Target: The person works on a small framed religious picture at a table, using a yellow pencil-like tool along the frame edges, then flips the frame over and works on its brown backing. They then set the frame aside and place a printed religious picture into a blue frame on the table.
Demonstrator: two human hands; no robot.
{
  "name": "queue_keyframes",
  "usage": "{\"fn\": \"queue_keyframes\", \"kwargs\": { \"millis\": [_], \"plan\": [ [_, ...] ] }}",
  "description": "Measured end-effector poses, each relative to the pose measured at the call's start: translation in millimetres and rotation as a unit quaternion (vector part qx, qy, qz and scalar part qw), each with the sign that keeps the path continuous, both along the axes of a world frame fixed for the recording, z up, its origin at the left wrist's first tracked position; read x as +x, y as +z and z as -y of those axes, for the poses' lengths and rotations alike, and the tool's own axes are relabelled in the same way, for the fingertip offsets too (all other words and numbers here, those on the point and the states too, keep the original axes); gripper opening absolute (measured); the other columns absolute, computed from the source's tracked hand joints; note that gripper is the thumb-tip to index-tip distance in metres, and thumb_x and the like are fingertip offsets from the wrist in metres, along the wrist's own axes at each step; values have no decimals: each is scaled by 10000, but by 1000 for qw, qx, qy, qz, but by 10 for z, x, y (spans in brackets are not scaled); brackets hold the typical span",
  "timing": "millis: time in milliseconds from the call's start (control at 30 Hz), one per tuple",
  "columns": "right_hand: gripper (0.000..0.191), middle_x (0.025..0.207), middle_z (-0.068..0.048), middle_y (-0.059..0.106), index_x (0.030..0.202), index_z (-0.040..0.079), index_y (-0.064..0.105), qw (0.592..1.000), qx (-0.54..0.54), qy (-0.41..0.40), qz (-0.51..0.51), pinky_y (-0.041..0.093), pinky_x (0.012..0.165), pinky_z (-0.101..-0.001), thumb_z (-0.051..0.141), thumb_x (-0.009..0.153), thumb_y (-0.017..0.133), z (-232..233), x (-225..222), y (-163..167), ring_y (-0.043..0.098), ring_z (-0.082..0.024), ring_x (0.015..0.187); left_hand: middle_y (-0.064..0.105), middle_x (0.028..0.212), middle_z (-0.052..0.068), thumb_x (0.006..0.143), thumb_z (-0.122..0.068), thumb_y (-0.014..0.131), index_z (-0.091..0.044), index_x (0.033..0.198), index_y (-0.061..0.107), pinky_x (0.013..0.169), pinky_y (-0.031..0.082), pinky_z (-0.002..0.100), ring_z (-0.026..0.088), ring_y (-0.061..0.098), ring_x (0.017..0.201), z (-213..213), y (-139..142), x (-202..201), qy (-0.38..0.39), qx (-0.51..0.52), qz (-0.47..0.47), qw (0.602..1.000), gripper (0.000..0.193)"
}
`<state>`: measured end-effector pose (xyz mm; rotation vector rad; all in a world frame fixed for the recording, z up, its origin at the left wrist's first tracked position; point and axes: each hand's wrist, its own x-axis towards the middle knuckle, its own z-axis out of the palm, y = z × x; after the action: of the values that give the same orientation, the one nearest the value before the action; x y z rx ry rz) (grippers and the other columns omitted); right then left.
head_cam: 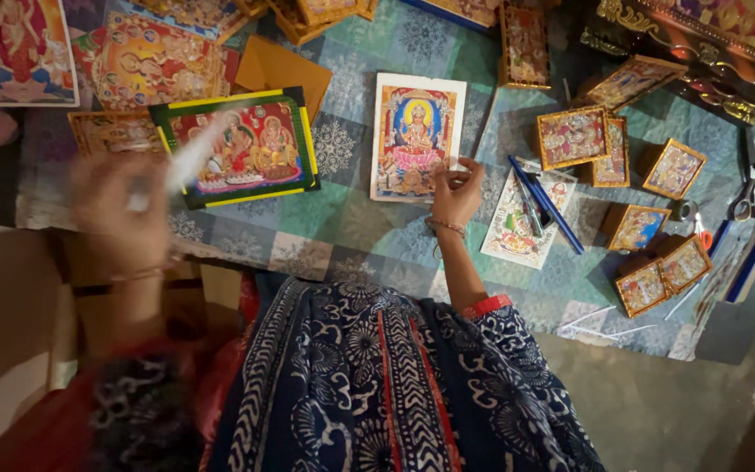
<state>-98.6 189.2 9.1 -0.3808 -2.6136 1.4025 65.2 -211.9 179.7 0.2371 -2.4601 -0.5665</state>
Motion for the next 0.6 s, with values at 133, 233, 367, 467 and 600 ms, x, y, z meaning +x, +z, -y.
{"fn": "queue_keyframes", "kwargs": {
  "millis": [133,233,367,467,600],
  "plan": [
    [388,794,-48,713,1161,81,603,1000,-4,0,-3,559,631,-304,110,827,798,24,8,43,714,-149,676,653,1070,52,926,47,709,-43,976,749,818,550,390,236,666,896,413,138,-235,113,256,-85,956,110],
    [383,786,-54,708,1154,76,608,1000,2,-5,-1,557,630,-306,123,839,819,42,10,65,713,-153,675,668,1233,93,899,158,640,-16,1116,794,894,556,376,254,694,1085,737,-77,-485,81,141,-85,983,317],
    [384,800,-50,708,1160,72,601,1000,-15,-4,1,558,621,-298,120,845,815,39,17,40,711,-149,679,624,1236,105,833,187,620,-7,1106,725,1129,506,400,275,617,1239,942,-598,-844,6,15,-80,997,351],
    [387,796,-49,704,1165,73,602,1000,-14,-1,3,558,623,-293,121,844,814,7,30,-11,710,-143,678,638,1184,108,839,137,649,-30,1082,726,1106,489,420,300,614,1223,914,-921,-1026,11,34,-22,999,305],
    [383,796,-46,702,1165,74,607,1000,-21,4,-9,560,637,-289,119,846,814,-37,46,-86,694,-136,686,648,1202,89,791,79,691,-75,1086,751,1193,414,487,326,586,1284,835,-1081,-1067,-4,-14,21,1000,338]
  ]
}}
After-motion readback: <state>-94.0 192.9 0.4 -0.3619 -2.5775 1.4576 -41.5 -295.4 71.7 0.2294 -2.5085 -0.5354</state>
